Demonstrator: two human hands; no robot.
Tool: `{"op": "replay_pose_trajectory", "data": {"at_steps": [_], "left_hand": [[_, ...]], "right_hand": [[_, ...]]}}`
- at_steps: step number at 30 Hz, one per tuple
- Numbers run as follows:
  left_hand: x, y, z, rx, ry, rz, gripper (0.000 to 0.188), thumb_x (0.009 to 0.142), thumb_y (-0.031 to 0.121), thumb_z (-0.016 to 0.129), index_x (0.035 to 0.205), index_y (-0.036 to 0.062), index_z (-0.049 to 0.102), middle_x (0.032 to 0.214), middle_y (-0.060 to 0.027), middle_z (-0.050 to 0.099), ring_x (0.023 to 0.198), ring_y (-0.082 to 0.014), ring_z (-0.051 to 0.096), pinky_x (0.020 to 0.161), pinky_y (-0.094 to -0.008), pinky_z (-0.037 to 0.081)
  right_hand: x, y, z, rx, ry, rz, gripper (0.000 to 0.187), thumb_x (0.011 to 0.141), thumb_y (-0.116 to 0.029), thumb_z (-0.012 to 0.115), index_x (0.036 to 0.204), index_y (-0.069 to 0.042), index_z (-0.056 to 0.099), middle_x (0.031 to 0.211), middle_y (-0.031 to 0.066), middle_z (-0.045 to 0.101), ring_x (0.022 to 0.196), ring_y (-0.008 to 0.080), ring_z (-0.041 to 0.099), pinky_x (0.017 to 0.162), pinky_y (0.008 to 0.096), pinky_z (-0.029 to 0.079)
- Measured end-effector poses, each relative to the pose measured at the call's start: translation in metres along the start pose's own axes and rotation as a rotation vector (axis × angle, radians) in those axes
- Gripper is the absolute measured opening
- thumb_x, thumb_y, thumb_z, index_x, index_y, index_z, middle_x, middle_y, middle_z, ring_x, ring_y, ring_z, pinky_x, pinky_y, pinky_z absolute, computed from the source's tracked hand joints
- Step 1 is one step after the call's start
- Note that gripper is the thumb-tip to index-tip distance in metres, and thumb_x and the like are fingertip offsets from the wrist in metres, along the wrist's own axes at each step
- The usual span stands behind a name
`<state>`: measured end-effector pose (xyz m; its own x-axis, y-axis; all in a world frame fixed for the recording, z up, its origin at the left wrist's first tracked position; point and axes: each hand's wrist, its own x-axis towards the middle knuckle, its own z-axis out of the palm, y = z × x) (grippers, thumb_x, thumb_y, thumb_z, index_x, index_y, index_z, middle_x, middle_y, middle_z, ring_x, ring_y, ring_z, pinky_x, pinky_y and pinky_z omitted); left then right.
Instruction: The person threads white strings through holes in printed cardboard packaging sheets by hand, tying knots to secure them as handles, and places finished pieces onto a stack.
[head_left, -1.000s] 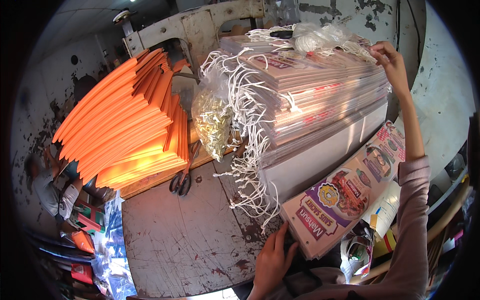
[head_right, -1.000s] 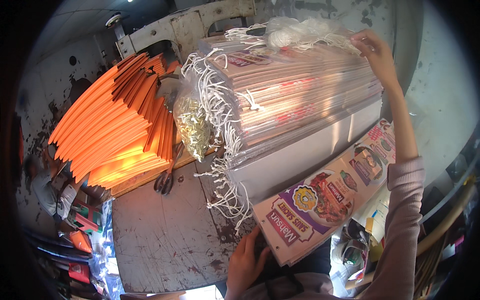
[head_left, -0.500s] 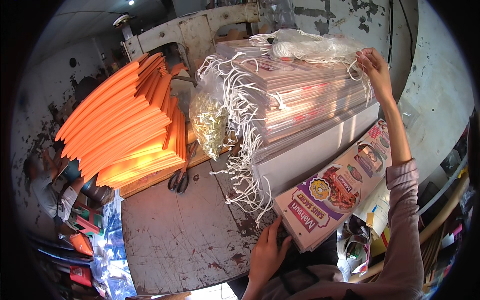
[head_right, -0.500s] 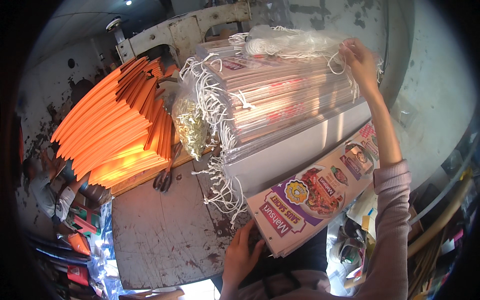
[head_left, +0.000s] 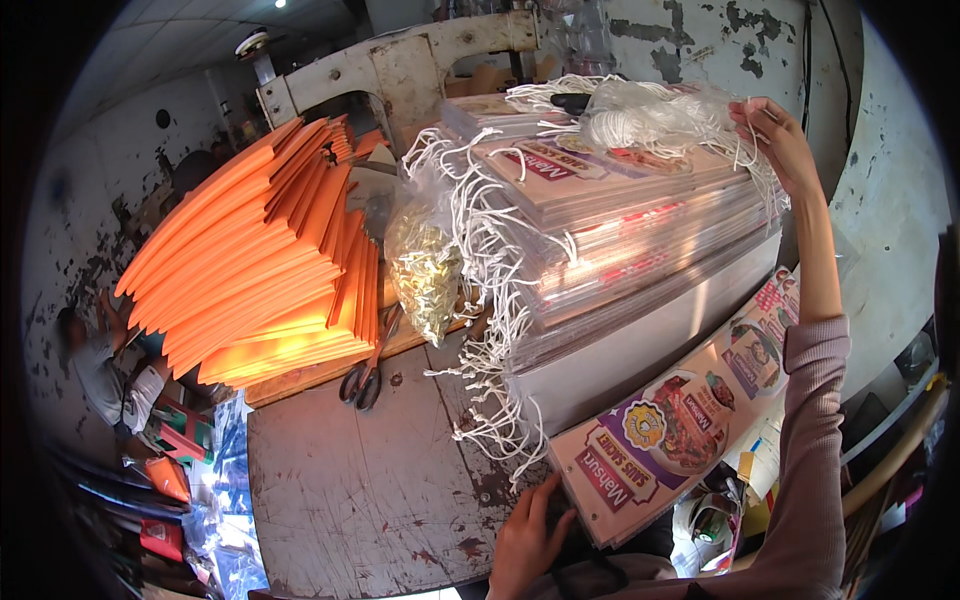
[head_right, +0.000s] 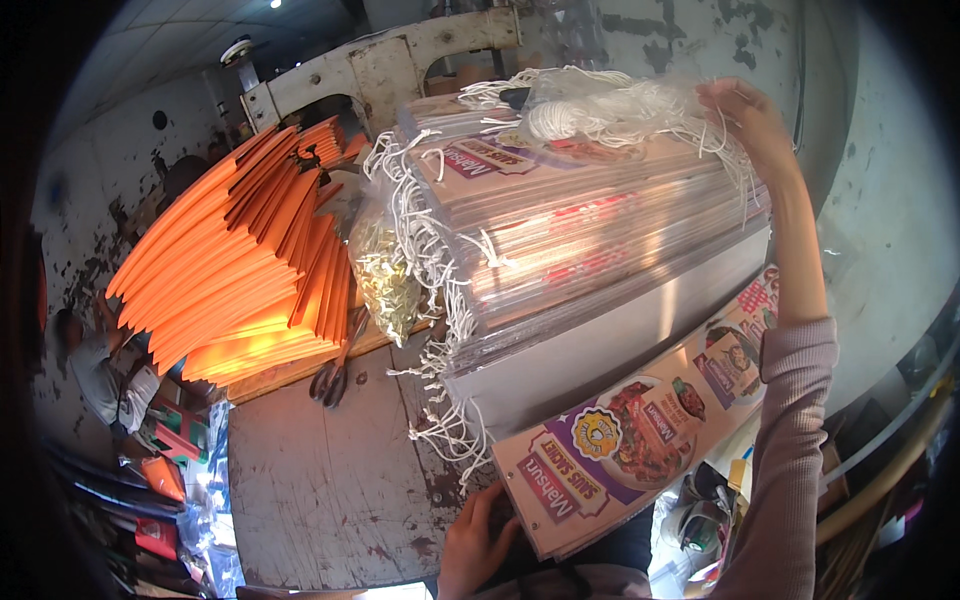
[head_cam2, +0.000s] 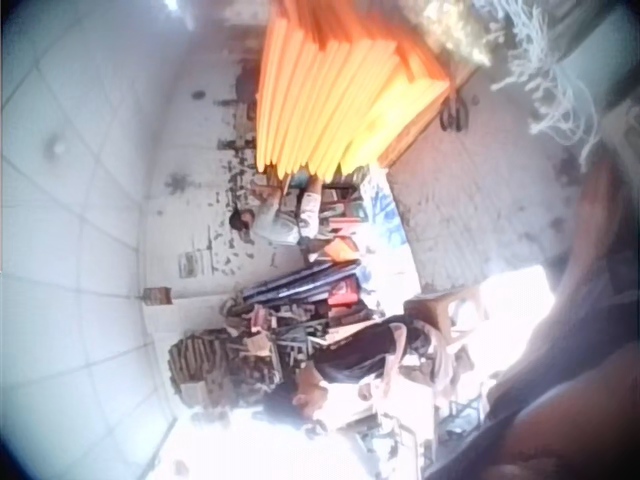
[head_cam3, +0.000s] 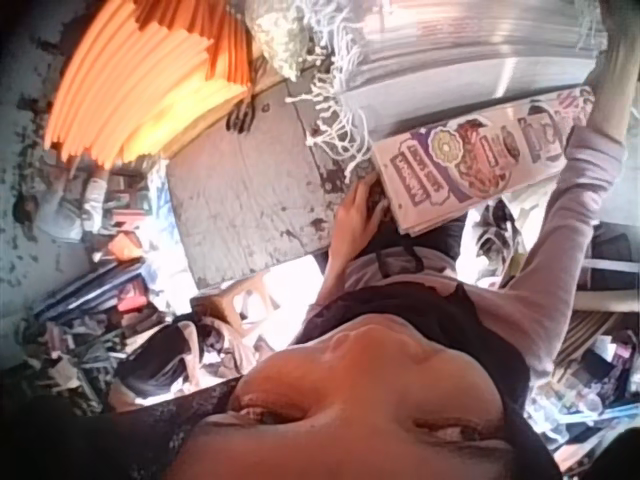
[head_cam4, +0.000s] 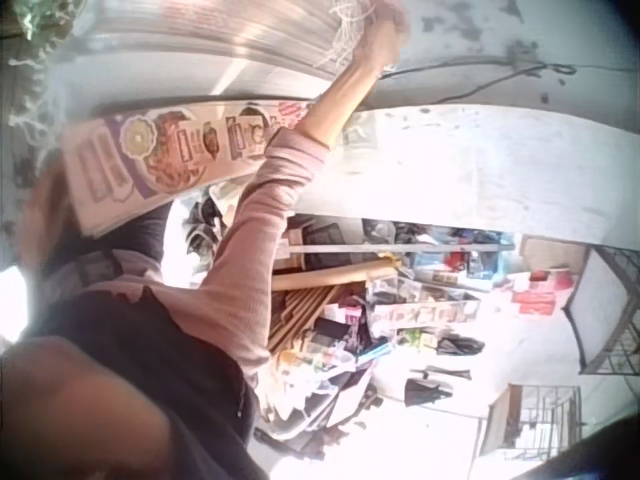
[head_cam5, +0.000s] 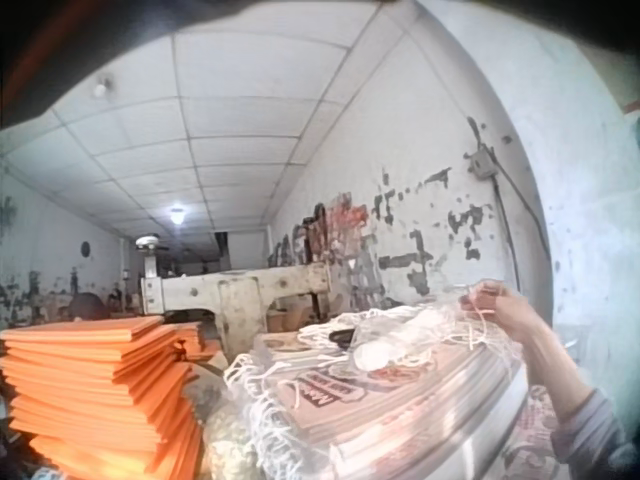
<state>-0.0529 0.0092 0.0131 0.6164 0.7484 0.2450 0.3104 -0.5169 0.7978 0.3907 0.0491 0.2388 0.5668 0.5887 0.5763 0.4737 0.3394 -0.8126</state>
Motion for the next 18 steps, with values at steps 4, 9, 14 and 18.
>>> {"op": "replay_pose_trajectory", "data": {"at_steps": [4, 9, 14, 18], "left_hand": [[0.002, 0.005, 0.001, -0.117, 0.009, -0.073, 0.044, 0.078, 0.009, 0.061, 0.118, 0.0035, 0.044, 0.096, -0.0162, 0.057, 0.083, -0.0291, 0.060, 0.070, -0.0344, 0.048], [0.001, -0.009, 0.011, 0.078, 0.103, 0.087, 0.045, 0.078, 0.011, 0.061, 0.119, 0.0041, 0.044, 0.097, -0.0161, 0.057, 0.085, -0.0294, 0.059, 0.071, -0.0348, 0.048], [0.002, -0.006, 0.009, 0.134, 0.083, 0.082, 0.045, 0.081, 0.011, 0.059, 0.122, 0.0044, 0.041, 0.109, -0.0174, 0.052, 0.096, -0.0280, 0.056, 0.076, -0.0360, 0.046], [0.003, 0.000, 0.004, 0.124, 0.041, 0.003, 0.047, 0.072, 0.009, 0.066, 0.115, 0.0040, 0.046, 0.100, -0.0162, 0.053, 0.085, -0.0338, 0.058, 0.069, -0.0377, 0.049]], "right_hand": [[-0.017, -0.019, -0.009, 0.009, -0.016, -0.087, 0.017, 0.085, -0.014, 0.049, 0.095, -0.001, 0.054, 0.108, 0.0119, 0.057, 0.104, 0.0183, 0.051, 0.091, 0.0285, 0.039], [-0.035, -0.037, -0.043, -0.130, 0.062, -0.191, 0.012, 0.085, -0.016, 0.052, 0.091, -0.007, 0.057, 0.106, 0.0069, 0.056, 0.103, 0.0139, 0.049, 0.091, 0.0275, 0.037], [-0.028, -0.016, -0.088, -0.084, 0.211, -0.151, 0.013, 0.088, -0.019, 0.053, 0.093, -0.009, 0.058, 0.100, -0.0006, 0.056, 0.091, 0.0055, 0.048, 0.079, 0.0221, 0.036], [-0.012, 0.011, -0.105, 0.002, 0.394, -0.126, 0.017, 0.086, -0.018, 0.055, 0.099, -0.008, 0.059, 0.093, -0.0031, 0.056, 0.084, 0.0046, 0.047, 0.074, 0.0209, 0.036]]}}
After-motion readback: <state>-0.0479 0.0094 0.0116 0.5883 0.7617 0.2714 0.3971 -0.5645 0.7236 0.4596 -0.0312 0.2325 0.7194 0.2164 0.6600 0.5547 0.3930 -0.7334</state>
